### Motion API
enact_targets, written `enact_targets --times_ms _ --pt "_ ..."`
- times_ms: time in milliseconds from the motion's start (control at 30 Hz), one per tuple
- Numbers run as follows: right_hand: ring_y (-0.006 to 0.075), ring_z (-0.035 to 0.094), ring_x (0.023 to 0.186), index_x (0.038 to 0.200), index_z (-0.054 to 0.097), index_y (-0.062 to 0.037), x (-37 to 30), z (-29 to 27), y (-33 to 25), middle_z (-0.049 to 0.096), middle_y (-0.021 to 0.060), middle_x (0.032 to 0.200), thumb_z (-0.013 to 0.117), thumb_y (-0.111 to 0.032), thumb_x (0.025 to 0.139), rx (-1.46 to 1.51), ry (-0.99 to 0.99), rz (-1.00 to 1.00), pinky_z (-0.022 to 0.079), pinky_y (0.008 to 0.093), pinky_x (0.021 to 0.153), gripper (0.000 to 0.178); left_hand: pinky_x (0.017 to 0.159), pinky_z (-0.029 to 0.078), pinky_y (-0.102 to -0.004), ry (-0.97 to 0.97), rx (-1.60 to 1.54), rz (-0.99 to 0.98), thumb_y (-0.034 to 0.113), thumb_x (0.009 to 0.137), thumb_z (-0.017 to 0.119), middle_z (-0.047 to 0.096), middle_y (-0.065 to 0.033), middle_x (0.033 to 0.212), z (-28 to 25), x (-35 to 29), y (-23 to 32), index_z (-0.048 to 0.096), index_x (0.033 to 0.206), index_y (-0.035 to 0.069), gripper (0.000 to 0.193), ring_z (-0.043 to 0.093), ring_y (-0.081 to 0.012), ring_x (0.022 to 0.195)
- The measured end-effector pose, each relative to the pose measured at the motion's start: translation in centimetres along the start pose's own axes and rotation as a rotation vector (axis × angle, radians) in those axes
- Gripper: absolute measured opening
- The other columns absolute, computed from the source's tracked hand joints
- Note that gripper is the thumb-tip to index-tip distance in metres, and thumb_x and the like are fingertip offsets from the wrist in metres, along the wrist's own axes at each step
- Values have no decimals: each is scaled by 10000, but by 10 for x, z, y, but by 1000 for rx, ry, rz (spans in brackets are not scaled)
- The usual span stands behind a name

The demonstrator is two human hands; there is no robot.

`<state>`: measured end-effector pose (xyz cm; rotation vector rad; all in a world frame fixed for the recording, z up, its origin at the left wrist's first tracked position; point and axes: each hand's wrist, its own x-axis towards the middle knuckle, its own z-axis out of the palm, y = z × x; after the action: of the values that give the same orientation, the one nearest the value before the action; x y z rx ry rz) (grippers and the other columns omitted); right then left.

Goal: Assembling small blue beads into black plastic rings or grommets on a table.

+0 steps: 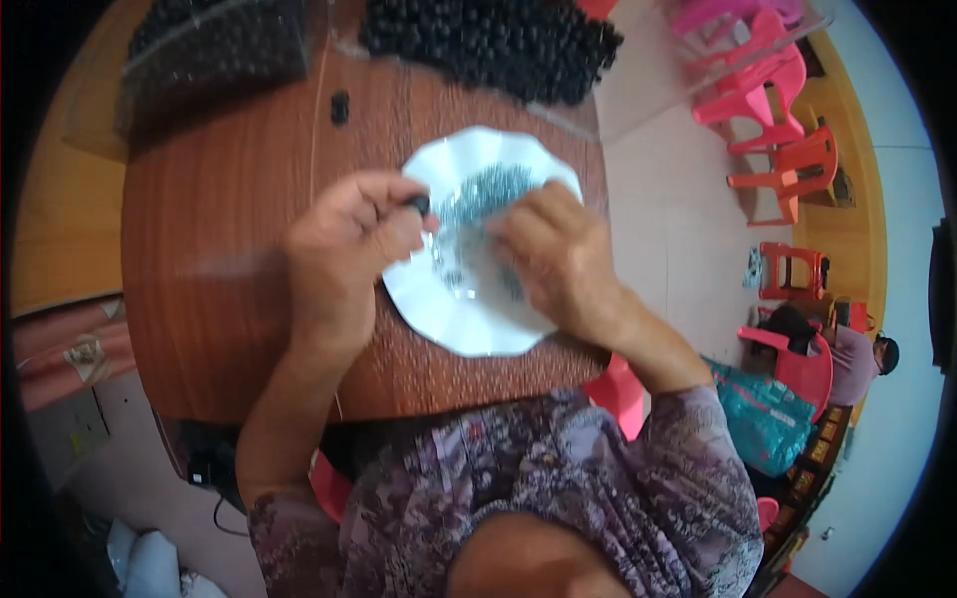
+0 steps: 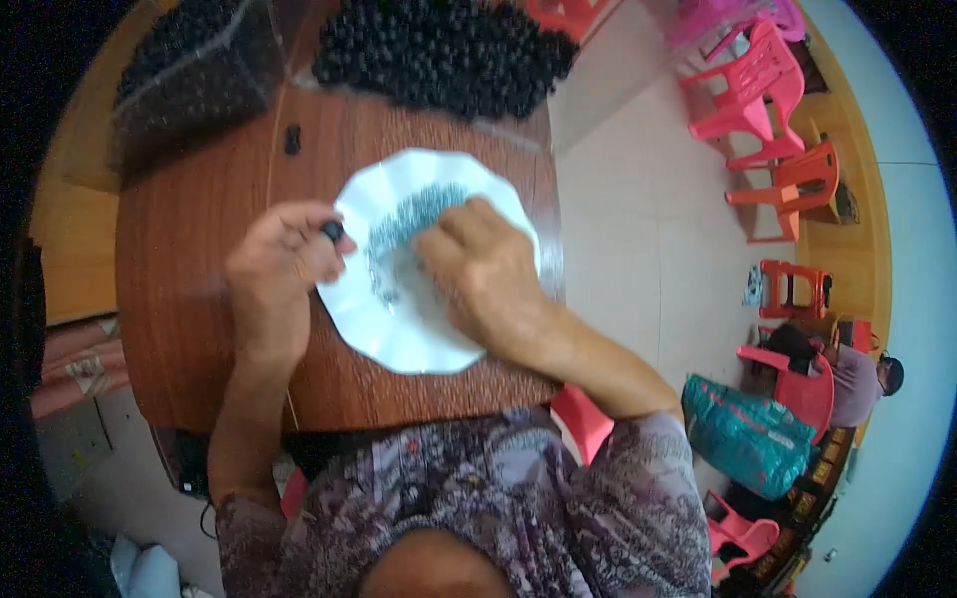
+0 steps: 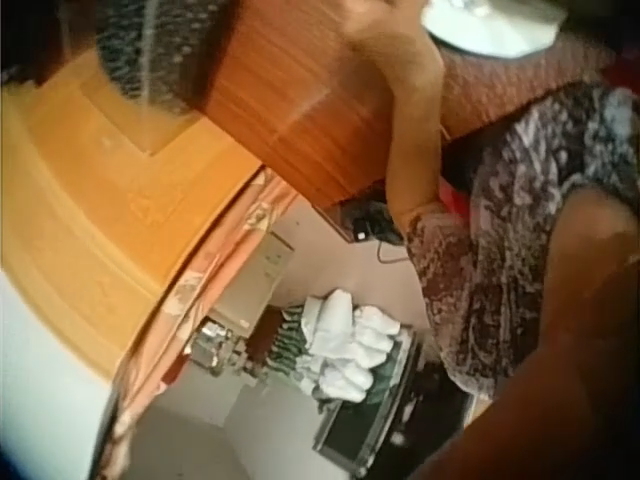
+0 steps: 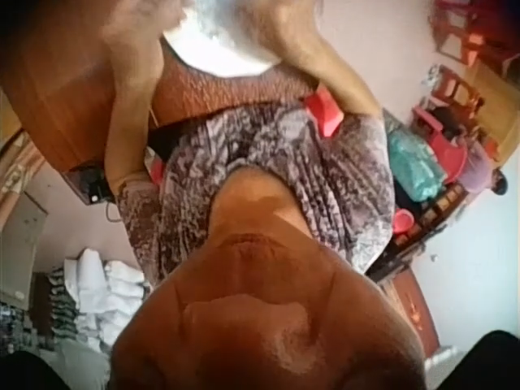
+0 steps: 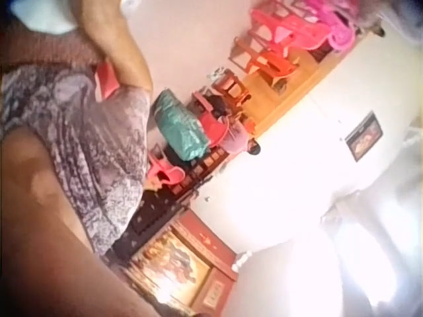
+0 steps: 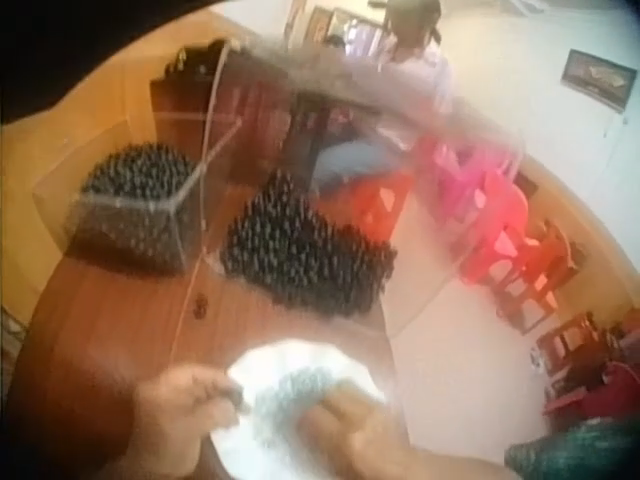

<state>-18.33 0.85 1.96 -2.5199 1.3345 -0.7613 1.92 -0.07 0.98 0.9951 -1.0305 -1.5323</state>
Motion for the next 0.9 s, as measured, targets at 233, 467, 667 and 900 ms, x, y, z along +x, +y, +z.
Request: enact_targets --times_ms 233,467,667,900 --pt "236 537 678 799 638 -35 -4 8 4 558 71 742 701 29 614 31 -38 -3 446 335 564 206 609 451 -182 -34 -27 70 27 831 598 649 -93 827 -5 11 -6 595 996 -51 182 588 -92 694" --pt "206 526 669 788 635 -17 -8 18 -4 549 69 735 739 -3 586 -21 -98 -82 444 318 553 228 605 459 -180 -35 -51 59 27 822 617 648 -92 825 -6 5 -10 596 992 -57 191 596 -95 690" --pt "213 506 651 766 612 -9 -8 22 -7 544 74 736 727 -3 604 -2 -99 -86 430 322 542 199 613 468 -184 -58 -93 46 21 819 622 640 -87 849 -6 4 -12 599 983 -61 185 618 -105 730" --pt "235 515 660 786 575 -3 -5 21 -9 554 91 746 702 27 618 42 -112 -70 432 322 556 212 611 465 -192 -66 -108 37 9 812 626 636 -88 856 -5 7 -12 592 991 -67 197 617 -114 734"
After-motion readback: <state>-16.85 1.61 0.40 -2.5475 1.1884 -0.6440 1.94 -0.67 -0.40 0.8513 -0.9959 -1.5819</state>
